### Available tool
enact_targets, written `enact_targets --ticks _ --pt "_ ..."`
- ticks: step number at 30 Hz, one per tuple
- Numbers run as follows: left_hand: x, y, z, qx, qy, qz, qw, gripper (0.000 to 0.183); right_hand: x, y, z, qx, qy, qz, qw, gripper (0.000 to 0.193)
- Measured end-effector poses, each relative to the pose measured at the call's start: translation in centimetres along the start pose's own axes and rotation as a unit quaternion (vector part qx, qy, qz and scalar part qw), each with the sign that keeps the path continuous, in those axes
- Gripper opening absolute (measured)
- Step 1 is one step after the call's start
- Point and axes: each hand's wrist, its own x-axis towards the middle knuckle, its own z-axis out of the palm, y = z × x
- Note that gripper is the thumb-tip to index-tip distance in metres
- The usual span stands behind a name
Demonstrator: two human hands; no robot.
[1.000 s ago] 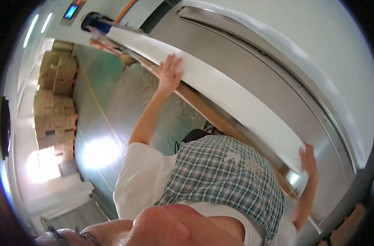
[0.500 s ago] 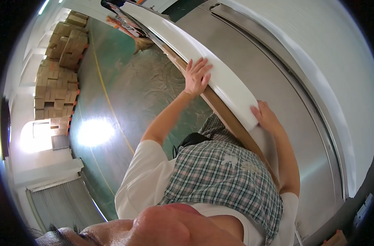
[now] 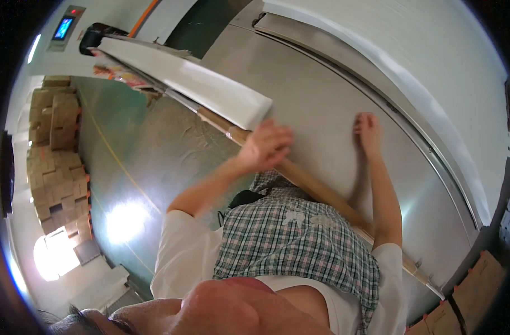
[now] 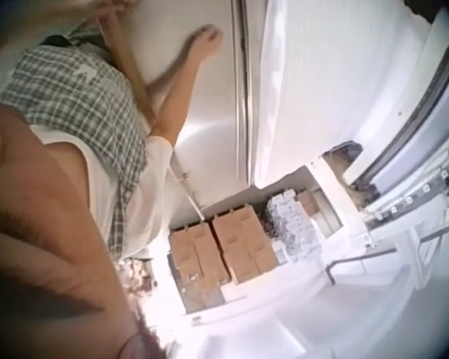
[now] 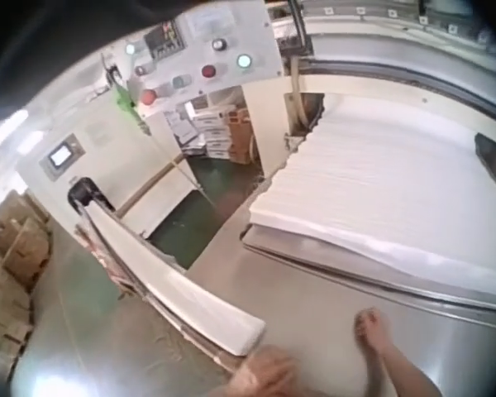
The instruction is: Moving stacks of large paper sheets from a main pile onto a flat metal machine surface.
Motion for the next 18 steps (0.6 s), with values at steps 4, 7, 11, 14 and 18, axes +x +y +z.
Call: enact_targets --ticks 4,7,11,14,18 --pt "5.5 -10.6 -2.9 -0.013 0.034 -0.190 0.981 0.022 1.3 2.2 -5.3 0.157 0.098 0.074 0.980 0.025" --pt "11.4 -19.7 -3.6 -0.043 0.105 -0.279 0.954 0.023 1.2 1.2 -6.1 0.244 0.122 0.122 0.954 0.025" --pt "17.3 -29.9 -3.3 0.019 0.163 -0.326 0.931 0.042 3.1 -3.6 -4.6 0.334 0.036 0.107 0.936 0.032" --pt "19.6 -33.7 -2.4 -0.049 0.135 -0.409 0.901 0.048 6.4 -7.6 -2.3 0.342 -0.052 0.079 0.935 0.040" --pt "20.8 -34.7 -1.7 -0.277 0.138 -0.451 0.837 0.044 11.1 -11.0 1.1 0.396 -0.053 0.104 0.911 0.045"
